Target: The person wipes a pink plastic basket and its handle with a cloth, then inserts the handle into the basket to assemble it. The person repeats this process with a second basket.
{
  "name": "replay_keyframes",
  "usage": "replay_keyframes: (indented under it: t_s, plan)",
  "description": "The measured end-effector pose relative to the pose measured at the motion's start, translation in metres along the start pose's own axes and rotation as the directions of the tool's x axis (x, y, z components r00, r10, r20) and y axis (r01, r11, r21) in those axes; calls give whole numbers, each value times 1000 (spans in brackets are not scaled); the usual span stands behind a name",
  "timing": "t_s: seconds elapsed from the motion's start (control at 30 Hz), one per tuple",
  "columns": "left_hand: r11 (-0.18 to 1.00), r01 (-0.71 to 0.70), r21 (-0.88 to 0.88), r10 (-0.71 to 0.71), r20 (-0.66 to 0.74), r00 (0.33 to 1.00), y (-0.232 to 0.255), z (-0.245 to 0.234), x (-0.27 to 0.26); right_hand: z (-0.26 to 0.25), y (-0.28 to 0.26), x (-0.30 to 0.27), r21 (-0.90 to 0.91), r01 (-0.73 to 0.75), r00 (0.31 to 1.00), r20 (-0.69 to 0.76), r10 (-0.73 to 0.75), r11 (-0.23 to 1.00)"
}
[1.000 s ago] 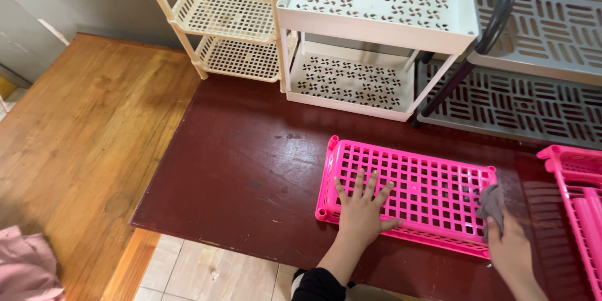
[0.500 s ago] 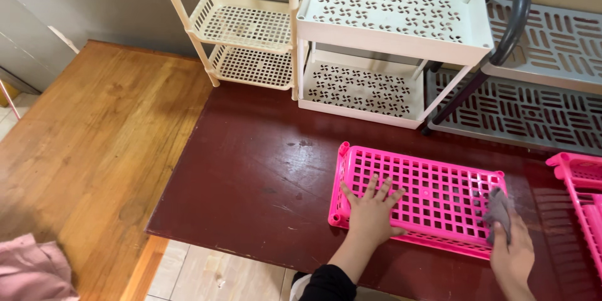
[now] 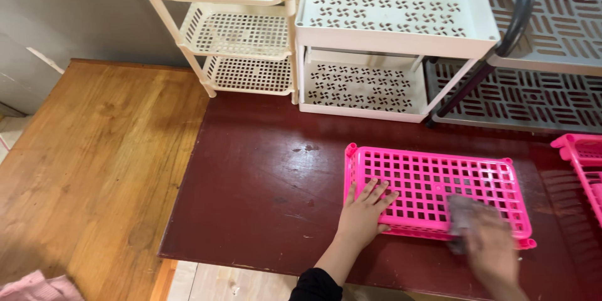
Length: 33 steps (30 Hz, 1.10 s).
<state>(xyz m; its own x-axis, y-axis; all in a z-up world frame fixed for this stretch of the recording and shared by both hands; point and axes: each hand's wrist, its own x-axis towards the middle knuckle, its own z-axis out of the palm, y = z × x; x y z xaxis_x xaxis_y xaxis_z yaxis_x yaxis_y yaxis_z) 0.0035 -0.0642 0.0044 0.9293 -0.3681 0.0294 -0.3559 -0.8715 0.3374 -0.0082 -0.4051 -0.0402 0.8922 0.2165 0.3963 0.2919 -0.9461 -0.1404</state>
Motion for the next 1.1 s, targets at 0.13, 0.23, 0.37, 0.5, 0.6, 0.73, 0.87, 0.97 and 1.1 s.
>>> replay_keyframes:
  t_s: [0.13, 0.23, 0.37, 0.5, 0.6, 0.73, 0.87, 0.97, 1.1]
  plan:
    - [987, 43, -153, -42, 8, 999, -12, -11, -11, -7, 46, -8, -203, -152, 987, -78, 139, 967]
    - [990, 23, -141, -17, 44, 999, -16, -18, -11, 6, 23, 0, -63, -231, 973, -36, 229, 971]
    - [980, 20, -196, 0, 105, 994, -23, -21, -9, 25, -57, 18, -159, -59, 998, 4, 61, 986]
    - [962, 25, -271, 2, 98, 995, -33, -20, -9, 37, -133, 35, -148, 94, 989, 127, -75, 985]
    - [948, 26, -317, -7, 61, 998, -36, -20, -13, 48, -155, 36, -1, 192, 980, 61, -192, 981]
    - [952, -9, -305, 25, 47, 999, -39, -20, -12, 43, -111, 24, -113, 37, 981, 193, -15, 993]
    - [941, 1, -339, 20, 60, 998, -42, -20, -14, 22, -31, 8, -174, -187, 982, -64, 178, 967]
    - [927, -50, -372, 65, 28, 997, -47, -20, -14, 25, -11, 9, -142, -237, 963, -165, 213, 961]
    - [879, -69, -473, 70, -14, 997, -54, -17, -16, 45, -57, 22, -128, -220, 971, -127, 204, 967]
